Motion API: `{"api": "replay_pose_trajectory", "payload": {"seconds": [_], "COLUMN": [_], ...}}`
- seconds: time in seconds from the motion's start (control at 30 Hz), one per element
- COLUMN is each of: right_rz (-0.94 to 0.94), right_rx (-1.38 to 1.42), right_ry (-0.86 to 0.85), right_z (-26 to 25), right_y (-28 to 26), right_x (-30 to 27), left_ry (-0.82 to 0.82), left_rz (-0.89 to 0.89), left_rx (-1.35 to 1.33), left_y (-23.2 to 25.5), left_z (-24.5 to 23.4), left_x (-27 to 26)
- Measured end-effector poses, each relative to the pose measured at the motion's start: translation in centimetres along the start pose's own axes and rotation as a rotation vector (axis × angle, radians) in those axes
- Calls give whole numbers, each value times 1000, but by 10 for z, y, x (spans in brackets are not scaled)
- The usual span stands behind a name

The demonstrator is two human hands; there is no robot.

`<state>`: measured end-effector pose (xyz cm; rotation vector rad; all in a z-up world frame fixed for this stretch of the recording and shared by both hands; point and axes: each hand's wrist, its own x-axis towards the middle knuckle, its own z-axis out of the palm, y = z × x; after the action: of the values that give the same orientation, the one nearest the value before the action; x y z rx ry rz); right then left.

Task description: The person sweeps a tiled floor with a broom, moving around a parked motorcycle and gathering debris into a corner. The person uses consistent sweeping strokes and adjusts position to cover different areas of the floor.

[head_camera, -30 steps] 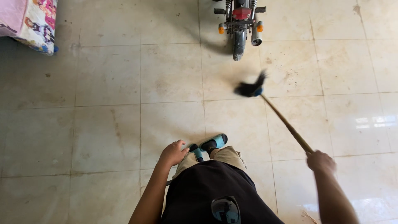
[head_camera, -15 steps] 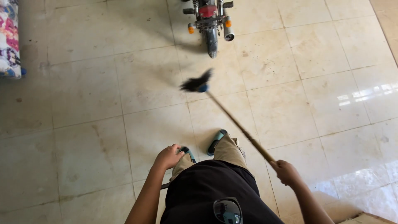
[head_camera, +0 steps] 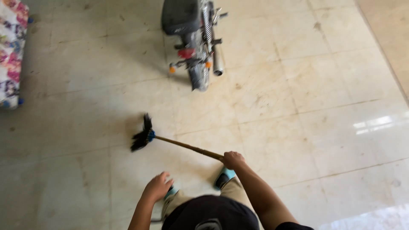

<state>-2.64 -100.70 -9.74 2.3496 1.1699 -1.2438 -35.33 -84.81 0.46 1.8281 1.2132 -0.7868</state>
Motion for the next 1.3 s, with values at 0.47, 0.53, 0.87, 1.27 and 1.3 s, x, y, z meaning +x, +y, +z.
{"api": "replay_pose_trajectory", "payload": {"seconds": [0.47,0.53,0.87,1.27,1.3], "right_rz": [556,602,523,-46,-69], "right_rx": [173,375,427,7,-18], "right_ry": [115,211,120,-61,-66], "right_z": [-113,-111,-53,6,7], "right_y": [359,353,340,157,142], "right_x": [-39,-30,-148,-94,-88], "left_ry": [-51,-59,-18,149,170], "left_rz": [-57,-53,-20,-24,-40], "left_rx": [38,30,-25,-224,-268], "left_y": [151,162,149,128,124], "left_z": [76,69,89,196,204], "left_x": [45,45,25,-66,-76]}}
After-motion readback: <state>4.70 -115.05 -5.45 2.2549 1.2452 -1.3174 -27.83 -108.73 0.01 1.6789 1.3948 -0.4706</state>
